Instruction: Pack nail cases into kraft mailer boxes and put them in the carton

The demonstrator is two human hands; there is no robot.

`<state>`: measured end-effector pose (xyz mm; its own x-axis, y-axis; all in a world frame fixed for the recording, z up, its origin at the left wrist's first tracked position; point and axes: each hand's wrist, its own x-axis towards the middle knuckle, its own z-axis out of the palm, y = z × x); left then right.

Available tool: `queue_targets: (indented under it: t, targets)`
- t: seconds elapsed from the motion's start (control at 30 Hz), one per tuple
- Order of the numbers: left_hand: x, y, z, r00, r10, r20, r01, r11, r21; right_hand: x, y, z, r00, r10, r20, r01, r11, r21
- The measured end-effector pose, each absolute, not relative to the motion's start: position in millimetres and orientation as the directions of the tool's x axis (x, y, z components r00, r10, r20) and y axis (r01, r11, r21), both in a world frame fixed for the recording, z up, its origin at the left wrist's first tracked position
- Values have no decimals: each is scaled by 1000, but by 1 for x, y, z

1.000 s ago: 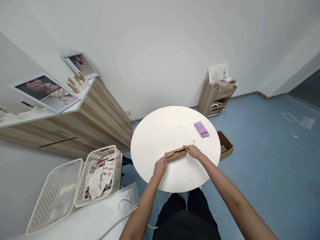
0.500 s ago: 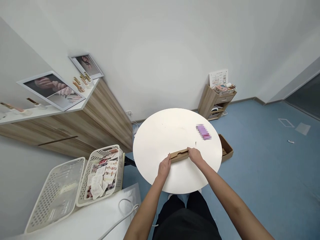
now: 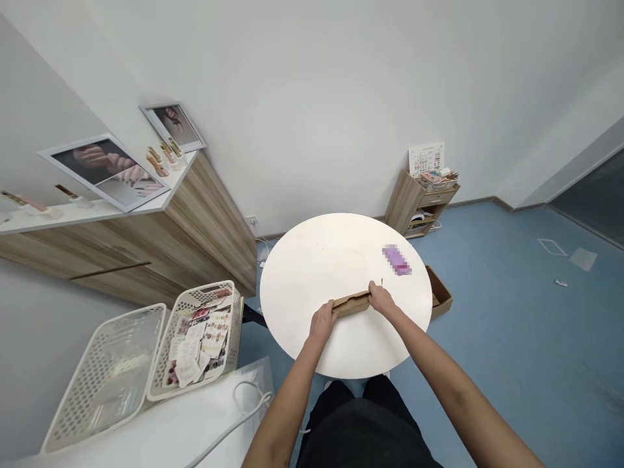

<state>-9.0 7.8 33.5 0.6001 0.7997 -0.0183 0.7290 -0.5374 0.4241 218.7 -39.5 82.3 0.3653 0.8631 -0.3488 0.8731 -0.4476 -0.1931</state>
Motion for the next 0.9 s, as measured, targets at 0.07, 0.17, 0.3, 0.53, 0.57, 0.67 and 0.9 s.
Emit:
queue_targets:
  t: [0.07,0.17,0.3,0.53,0.57,0.67,0.9]
  targets:
    - [-8,8,39,595,802,-55,743,-523,418,218,-36,85,361,859,-364,879,-444,-175]
    - [-7,6,45,607,792,-68,740,-532,411,215,-35,85,363,857,-366,881,-443,-165]
    - [-1,10,54,609,776,-163,773,-535,341,213,-38,79,347,873,-343,891,-421,-168]
    - [17,29,66,610,741,-281,792,-554,257,250,-41,94,187,874,-450,778,-411,-475]
    - [18,30,67,609,739,-288,793,-552,258,256,-39,99,169,866,-471,781,-409,-472]
    - [20,32,68,597,743,-303,802,-538,261,265,-33,110,147,860,-488,870,-347,-350]
    - [25,28,72,562,760,-327,826,-497,265,252,-10,110,122,868,-481,953,-238,-189]
